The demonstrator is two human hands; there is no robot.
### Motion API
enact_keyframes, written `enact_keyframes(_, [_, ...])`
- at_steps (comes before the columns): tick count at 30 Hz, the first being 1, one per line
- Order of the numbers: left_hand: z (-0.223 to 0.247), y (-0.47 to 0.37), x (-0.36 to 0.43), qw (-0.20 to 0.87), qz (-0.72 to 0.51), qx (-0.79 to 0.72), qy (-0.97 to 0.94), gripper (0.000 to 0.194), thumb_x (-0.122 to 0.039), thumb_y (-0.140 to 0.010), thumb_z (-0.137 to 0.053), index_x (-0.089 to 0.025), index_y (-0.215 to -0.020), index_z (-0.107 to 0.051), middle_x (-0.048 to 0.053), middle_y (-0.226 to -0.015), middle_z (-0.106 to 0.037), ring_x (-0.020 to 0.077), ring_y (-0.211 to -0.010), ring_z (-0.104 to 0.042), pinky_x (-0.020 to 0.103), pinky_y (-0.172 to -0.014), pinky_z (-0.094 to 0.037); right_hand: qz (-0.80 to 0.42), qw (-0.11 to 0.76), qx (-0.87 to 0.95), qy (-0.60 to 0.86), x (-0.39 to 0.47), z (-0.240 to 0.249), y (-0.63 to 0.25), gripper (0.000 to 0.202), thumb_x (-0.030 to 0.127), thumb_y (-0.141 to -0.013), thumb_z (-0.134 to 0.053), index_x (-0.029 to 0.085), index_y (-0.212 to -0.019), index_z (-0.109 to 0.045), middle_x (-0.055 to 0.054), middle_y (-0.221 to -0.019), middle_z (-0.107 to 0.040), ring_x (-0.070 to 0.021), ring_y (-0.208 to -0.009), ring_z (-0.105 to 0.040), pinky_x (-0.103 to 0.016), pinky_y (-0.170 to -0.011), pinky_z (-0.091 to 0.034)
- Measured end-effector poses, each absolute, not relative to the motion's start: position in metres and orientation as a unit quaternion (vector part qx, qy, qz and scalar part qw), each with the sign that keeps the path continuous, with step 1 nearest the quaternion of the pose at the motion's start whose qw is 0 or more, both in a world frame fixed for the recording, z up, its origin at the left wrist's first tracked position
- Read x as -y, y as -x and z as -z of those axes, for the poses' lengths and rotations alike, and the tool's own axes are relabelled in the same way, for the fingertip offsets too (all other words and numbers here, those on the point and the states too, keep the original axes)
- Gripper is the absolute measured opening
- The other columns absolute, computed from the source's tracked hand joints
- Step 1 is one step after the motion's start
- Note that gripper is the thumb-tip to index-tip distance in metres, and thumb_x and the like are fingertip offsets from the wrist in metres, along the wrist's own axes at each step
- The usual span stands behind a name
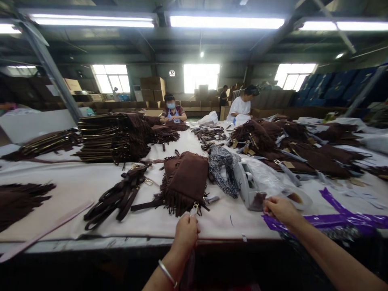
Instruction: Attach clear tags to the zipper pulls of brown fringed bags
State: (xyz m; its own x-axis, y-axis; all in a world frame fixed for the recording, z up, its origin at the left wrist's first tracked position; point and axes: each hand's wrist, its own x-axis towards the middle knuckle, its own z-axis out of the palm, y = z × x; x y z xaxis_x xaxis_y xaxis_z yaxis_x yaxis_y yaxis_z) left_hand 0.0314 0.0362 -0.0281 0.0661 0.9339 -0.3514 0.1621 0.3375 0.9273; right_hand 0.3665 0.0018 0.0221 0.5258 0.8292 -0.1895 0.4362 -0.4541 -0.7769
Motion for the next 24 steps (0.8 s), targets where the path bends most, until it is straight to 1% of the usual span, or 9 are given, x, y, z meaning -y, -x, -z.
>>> enact_keyframes(3, [0.03, -0.03, -0.036, 0.54, -0.338, -0.595, -0.49, 0.034, -0.051, -0.089, -0.041, -0.02, -0.077, -0.049, -0.003, -0.055, -0.053, 0.0089, -0.036, -0.039, 0.022, -0.037, -0.029, -0.259, 0.29, 0.428, 0.816, -0.01, -0.025, -0.375, 0.026, 0.025, -0.074, -0.055, 0.019, -0.049, -0.057, -0.004, -0.045, -0.059, -0.0143, -0.04, -0.048, -0.028, -0.046, -0.033])
enact_keyframes(5, [0.029, -0.028, -0.035, 0.515, -0.335, -0.595, -0.518, 0.037, -0.051, -0.089, -0.042, -0.019, -0.075, -0.052, -0.001, -0.056, -0.055, 0.0108, -0.042, -0.045, 0.023, -0.042, -0.032, -0.219, 0.244, 0.462, 0.824, -0.01, -0.023, -0.38, 0.026, 0.02, -0.071, -0.058, 0.019, -0.045, -0.058, -0.005, -0.042, -0.058, -0.0151, -0.041, -0.048, -0.029, -0.047, -0.031])
enact_keyframes(7, [0.026, -0.024, -0.035, 0.472, -0.332, -0.594, -0.561, 0.037, -0.049, -0.09, -0.043, -0.019, -0.072, -0.054, 0.001, -0.057, -0.058, 0.0132, -0.049, -0.051, 0.025, -0.048, -0.035, -0.195, 0.209, 0.48, 0.829, -0.004, -0.017, -0.377, 0.028, 0.019, -0.068, -0.06, 0.019, -0.041, -0.056, -0.005, -0.04, -0.056, -0.0155, -0.041, -0.048, -0.03, -0.047, -0.03])
enact_keyframes(9, [0.023, -0.02, -0.034, 0.419, -0.325, -0.592, -0.607, 0.034, -0.042, -0.092, -0.042, -0.02, -0.069, -0.054, 0.003, -0.059, -0.06, 0.015, -0.056, -0.054, 0.026, -0.054, -0.035, -0.233, 0.214, 0.474, 0.821, 0.004, -0.011, -0.364, 0.025, 0.023, -0.069, -0.061, 0.019, -0.044, -0.057, -0.005, -0.043, -0.058, -0.015, -0.04, -0.048, -0.029, -0.046, -0.031])
enact_keyframes(11, [0.021, -0.018, -0.033, 0.37, -0.317, -0.588, -0.645, 0.032, -0.033, -0.093, -0.04, -0.019, -0.069, -0.055, 0.004, -0.062, -0.061, 0.0155, -0.06, -0.055, 0.027, -0.057, -0.034, -0.309, 0.244, 0.479, 0.784, 0.011, -0.009, -0.34, 0.02, 0.032, -0.072, -0.06, 0.018, -0.057, -0.061, -0.004, -0.051, -0.063, -0.0136, -0.042, -0.05, -0.027, -0.045, -0.034])
enact_keyframes(13, [0.019, -0.018, -0.03, 0.326, -0.314, -0.583, -0.675, 0.031, -0.028, -0.093, -0.038, -0.019, -0.07, -0.055, 0.005, -0.066, -0.062, 0.0156, -0.062, -0.055, 0.028, -0.059, -0.032, -0.385, 0.279, 0.5, 0.723, 0.014, -0.012, -0.306, 0.023, 0.04, -0.073, -0.059, 0.018, -0.068, -0.061, -0.002, -0.056, -0.065, -0.0114, -0.043, -0.05, -0.024, -0.044, -0.034])
enact_keyframes(16, [0.018, -0.02, -0.026, 0.272, -0.312, -0.582, -0.7, 0.029, -0.025, -0.094, -0.038, -0.018, -0.073, -0.057, 0.006, -0.071, -0.063, 0.0159, -0.065, -0.054, 0.029, -0.061, -0.03, -0.463, 0.301, 0.522, 0.649, 0.009, -0.025, -0.25, 0.029, 0.047, -0.074, -0.06, 0.018, -0.07, -0.059, 0.0, -0.057, -0.064, -0.0088, -0.043, -0.048, -0.021, -0.042, -0.031])
enact_keyframes(19, [0.017, -0.021, -0.022, 0.251, -0.295, -0.593, -0.706, 0.028, -0.026, -0.095, -0.038, -0.018, -0.077, -0.059, 0.007, -0.073, -0.063, 0.0165, -0.067, -0.055, 0.03, -0.061, -0.029, -0.52, 0.299, 0.541, 0.589, -0.003, -0.036, -0.201, 0.029, 0.046, -0.074, -0.061, 0.017, -0.068, -0.058, 0.001, -0.056, -0.063, -0.0073, -0.043, -0.047, -0.019, -0.042, -0.032])
enact_keyframes(24, [0.017, -0.018, -0.019, 0.251, -0.281, -0.597, -0.709, 0.028, -0.025, -0.095, -0.037, -0.017, -0.081, -0.059, 0.007, -0.073, -0.064, 0.0171, -0.067, -0.056, 0.031, -0.06, -0.028, -0.526, 0.3, 0.547, 0.578, -0.029, -0.038, -0.159, 0.024, 0.035, -0.074, -0.064, 0.017, -0.059, -0.057, 0.002, -0.048, -0.06, -0.006, -0.038, -0.043, -0.018, -0.039, -0.031])
